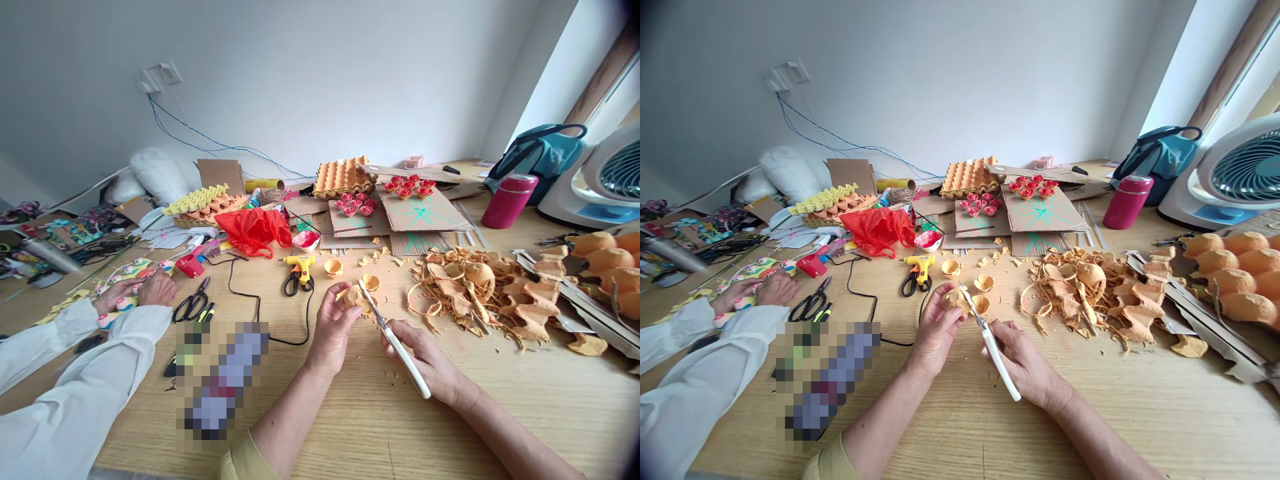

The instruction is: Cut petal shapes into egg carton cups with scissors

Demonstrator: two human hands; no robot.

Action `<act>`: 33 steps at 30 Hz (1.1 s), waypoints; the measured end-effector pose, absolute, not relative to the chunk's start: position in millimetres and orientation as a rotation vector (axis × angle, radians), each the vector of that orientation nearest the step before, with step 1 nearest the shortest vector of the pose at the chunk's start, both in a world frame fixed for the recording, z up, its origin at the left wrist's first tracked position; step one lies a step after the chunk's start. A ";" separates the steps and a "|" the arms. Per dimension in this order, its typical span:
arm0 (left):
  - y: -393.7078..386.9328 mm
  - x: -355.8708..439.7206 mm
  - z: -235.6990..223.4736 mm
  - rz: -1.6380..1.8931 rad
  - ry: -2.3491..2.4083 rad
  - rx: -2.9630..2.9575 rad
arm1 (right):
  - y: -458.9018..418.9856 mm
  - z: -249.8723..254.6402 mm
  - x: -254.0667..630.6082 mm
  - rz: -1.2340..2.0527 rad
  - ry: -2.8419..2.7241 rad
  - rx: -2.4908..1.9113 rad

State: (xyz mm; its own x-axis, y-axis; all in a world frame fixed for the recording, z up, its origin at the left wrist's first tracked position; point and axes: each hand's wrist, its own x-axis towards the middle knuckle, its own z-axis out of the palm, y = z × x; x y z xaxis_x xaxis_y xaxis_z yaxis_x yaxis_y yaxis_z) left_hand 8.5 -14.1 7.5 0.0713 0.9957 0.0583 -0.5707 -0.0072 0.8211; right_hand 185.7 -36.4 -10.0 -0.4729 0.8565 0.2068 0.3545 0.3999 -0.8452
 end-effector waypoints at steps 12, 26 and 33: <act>-12.8 4.7 10.9 1.394 0.691 0.859 | -35.6 -13.1 187.9 0.890 -2.050 -1.071; -18.9 12.2 3.1 1.244 0.718 1.004 | -29.0 -5.2 188.1 1.172 -1.468 -0.974; -23.9 17.4 1.7 1.164 0.697 1.208 | -28.9 -2.9 188.3 1.151 -1.350 -1.038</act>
State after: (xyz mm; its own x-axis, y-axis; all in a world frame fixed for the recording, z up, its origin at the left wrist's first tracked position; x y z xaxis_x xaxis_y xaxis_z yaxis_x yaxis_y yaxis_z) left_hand 17.4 -23.9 1.7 0.3070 0.9386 0.1575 -0.3044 -0.0599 0.9507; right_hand 188.3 -28.9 -2.9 -0.0922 0.9816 0.1669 -0.0092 0.1668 -0.9859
